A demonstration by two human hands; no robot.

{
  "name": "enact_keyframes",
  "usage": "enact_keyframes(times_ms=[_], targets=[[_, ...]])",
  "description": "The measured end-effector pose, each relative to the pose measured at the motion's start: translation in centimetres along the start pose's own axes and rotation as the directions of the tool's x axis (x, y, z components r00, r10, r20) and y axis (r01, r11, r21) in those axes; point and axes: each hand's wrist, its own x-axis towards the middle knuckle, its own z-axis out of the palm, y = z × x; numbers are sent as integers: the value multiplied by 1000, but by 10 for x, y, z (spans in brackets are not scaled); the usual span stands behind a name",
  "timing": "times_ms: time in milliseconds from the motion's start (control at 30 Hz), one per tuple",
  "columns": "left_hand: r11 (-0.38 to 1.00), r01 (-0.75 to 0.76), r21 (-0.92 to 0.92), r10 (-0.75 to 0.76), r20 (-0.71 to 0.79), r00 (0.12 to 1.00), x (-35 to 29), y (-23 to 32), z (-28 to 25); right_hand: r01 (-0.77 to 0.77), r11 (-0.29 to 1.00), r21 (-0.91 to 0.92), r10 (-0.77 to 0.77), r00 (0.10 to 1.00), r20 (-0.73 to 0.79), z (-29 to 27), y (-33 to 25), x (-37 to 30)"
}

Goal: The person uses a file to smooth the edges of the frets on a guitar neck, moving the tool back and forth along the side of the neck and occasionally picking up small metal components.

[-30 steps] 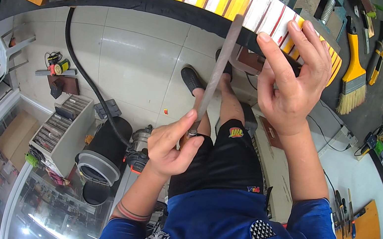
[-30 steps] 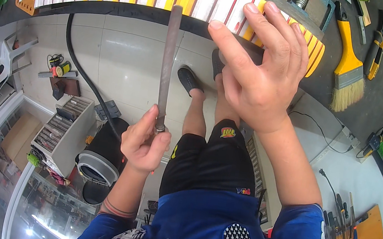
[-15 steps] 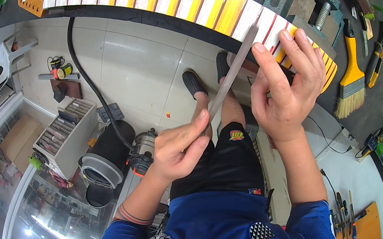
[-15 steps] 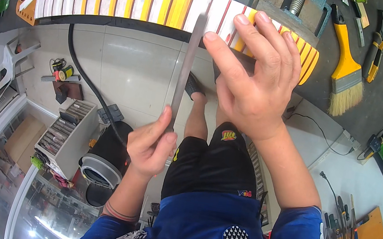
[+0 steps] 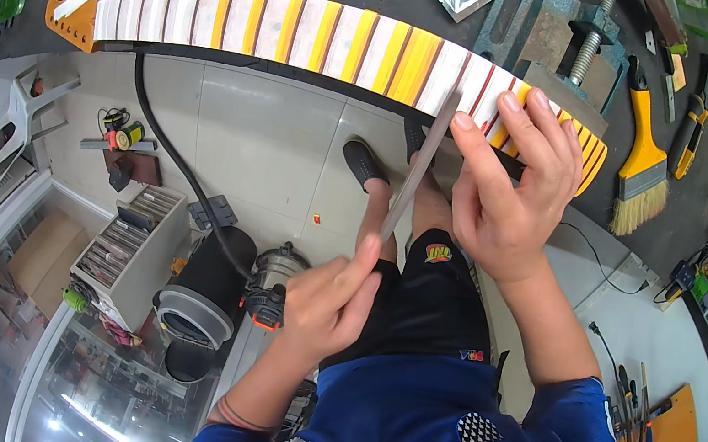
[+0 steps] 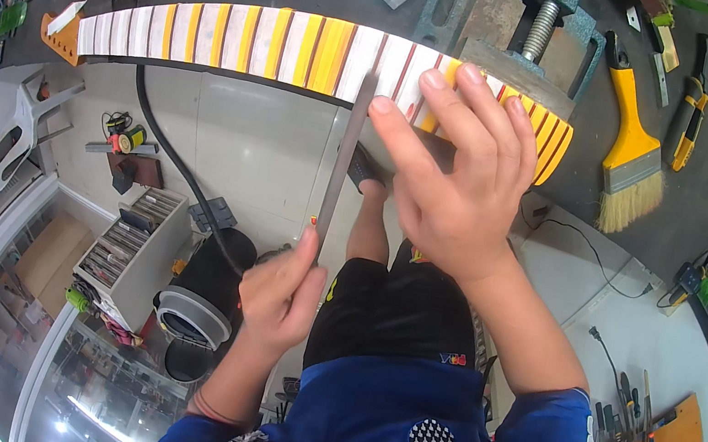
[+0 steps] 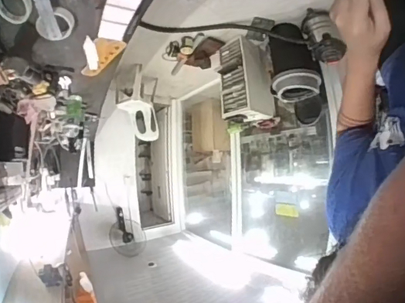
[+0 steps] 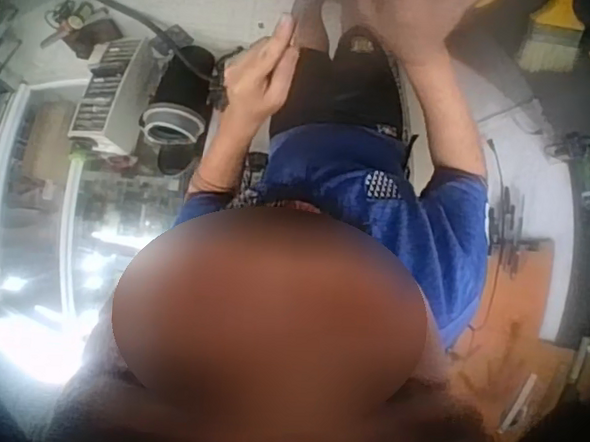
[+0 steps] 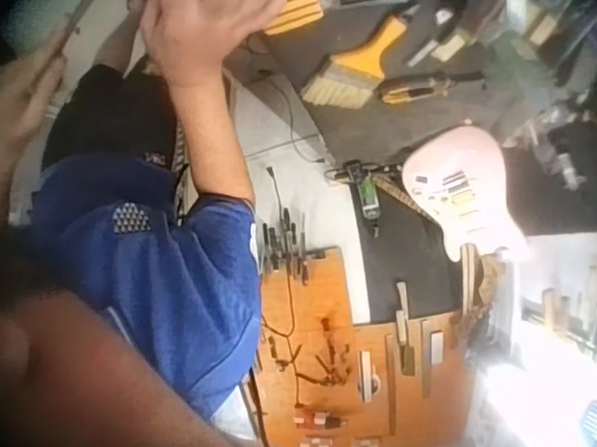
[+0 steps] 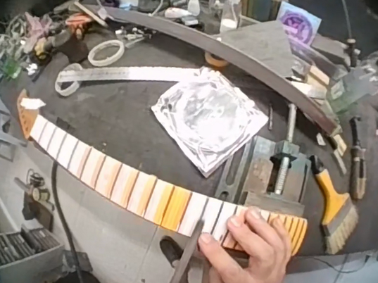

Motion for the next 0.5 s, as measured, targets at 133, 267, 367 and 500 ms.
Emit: enact_keyframes(times_ms=[133,267,367,500], targets=[[989,-145,6,145,-159,977,93,15,19,2,1000,5,-1,1000,-9,1,3,-1],[994,-107,12,108,-159,981,89,13,20,-27,999,48,27,1000,0,1,1,-1],[996,-59,69,65,-90,994,10,0,12,-31,999,34,29,999,41,-8,-2,1],[995,-14,101,20,-58,998,1,11,5,-38,999,38,35,997,65,-9,-2,2]])
